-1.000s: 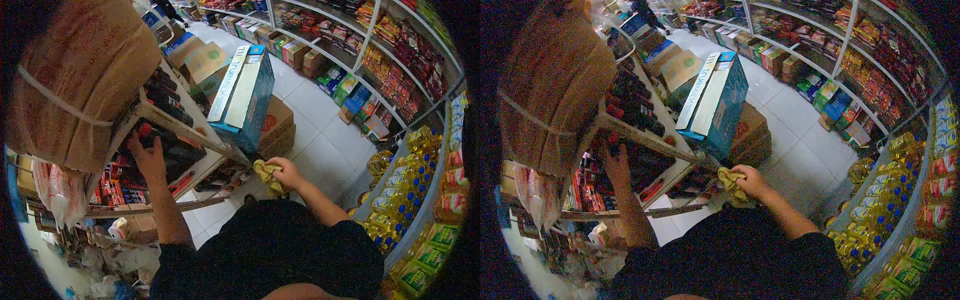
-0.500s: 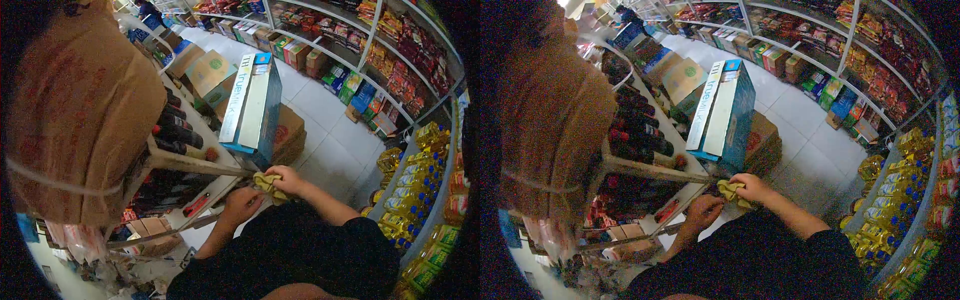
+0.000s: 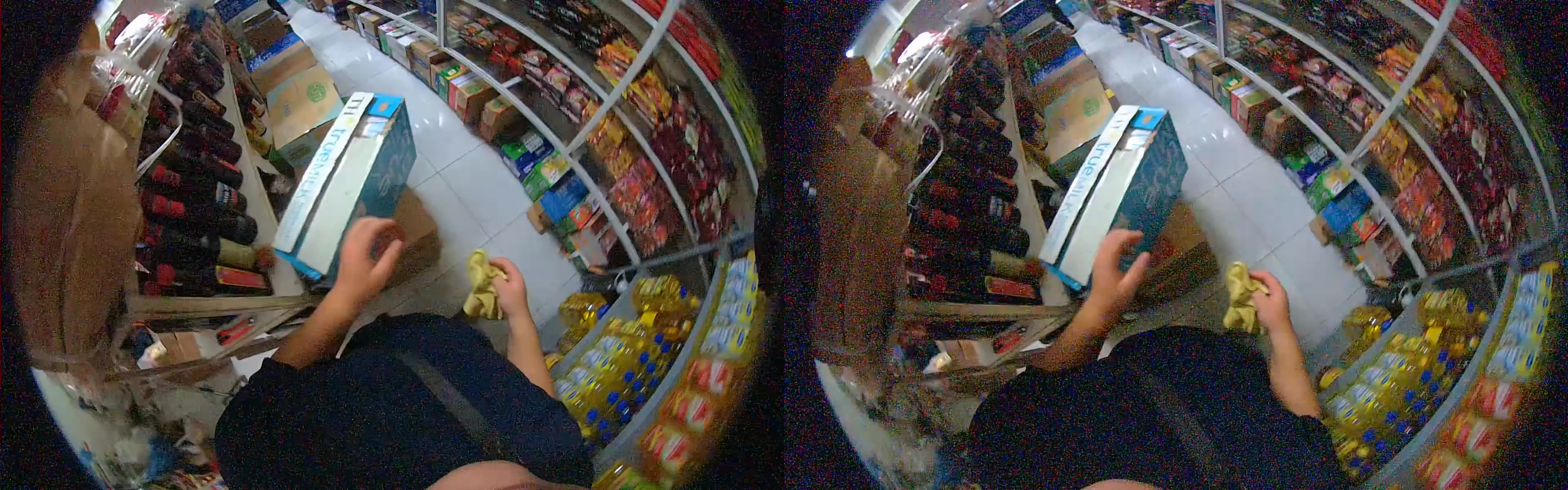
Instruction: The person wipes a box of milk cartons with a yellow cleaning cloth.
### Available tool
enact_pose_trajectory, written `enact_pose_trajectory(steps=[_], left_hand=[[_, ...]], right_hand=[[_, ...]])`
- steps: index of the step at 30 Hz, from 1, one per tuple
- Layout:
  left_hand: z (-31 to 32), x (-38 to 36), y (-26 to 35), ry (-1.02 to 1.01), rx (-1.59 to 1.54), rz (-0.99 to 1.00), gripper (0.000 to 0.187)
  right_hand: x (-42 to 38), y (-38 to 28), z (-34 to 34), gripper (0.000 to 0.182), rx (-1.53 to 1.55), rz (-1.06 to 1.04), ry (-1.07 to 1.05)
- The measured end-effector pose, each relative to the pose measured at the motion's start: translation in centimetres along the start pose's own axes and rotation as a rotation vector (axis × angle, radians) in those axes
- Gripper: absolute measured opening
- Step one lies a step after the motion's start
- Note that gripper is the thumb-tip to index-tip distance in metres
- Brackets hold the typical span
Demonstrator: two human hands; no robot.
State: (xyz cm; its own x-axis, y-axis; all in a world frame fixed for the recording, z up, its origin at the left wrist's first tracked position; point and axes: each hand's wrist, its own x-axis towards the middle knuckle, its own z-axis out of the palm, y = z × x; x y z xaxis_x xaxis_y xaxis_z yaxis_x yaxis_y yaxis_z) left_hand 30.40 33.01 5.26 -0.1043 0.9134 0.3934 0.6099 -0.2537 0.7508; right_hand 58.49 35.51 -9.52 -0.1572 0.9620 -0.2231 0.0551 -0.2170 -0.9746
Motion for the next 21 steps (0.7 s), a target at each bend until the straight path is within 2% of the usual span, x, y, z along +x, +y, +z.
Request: enact_pose_trajectory(steps=[1, 3, 6, 9, 11, 12, 14, 17, 18, 21], left_hand=[[1.1, 1.7, -1.1, 0.087, 0.092, 0.040, 0.034], [1.6, 5.0, -2.1, 0.161, 0.399, -0.007, 0.050], [0.0, 7.2, -3.9, 0.113, 0.772, -0.344, 0.075], [-3.1, 5.1, -4.5, 0.005, 0.965, -0.715, 0.078], [-3.5, 2.1, -5.1, 0.069, 0.937, -0.863, 0.076], [-3.3, 0.7, -5.4, 0.097, 0.923, -0.933, 0.075], [-2.5, -1.0, -6.5, 0.194, 0.944, -0.842, 0.073], [-2.5, -2.0, -7.7, 0.290, 0.927, -0.778, 0.066], [-2.7, -1.9, -7.5, 0.313, 0.897, -0.769, 0.064], [-3.0, -1.3, -7.6, 0.395, 0.893, -0.708, 0.053]], right_hand=[[1.1, -0.6, -2.7, 0.037, -0.002, -0.033, 0.033], [3.7, -1.5, -8.1, 0.035, -0.158, -0.101, 0.111], [9.4, -4.0, -13.3, 0.034, 0.025, -0.063, 0.031], [15.6, -6.3, -13.6, 0.034, 0.028, -0.121, -0.080], [19.3, -7.2, -10.9, 0.035, -0.035, -0.232, -0.171], [20.1, -9.4, -8.3, 0.036, -0.096, -0.219, -0.243], [20.9, -12.7, -1.8, 0.039, -0.055, -0.293, -0.423], [21.7, -14.5, 8.6, 0.041, -0.152, -0.625, -0.635], [21.4, -15.2, 12.0, 0.041, -0.198, -0.763, -0.660], [18.6, -16.8, 21.6, 0.040, -0.500, -0.879, -0.814]])
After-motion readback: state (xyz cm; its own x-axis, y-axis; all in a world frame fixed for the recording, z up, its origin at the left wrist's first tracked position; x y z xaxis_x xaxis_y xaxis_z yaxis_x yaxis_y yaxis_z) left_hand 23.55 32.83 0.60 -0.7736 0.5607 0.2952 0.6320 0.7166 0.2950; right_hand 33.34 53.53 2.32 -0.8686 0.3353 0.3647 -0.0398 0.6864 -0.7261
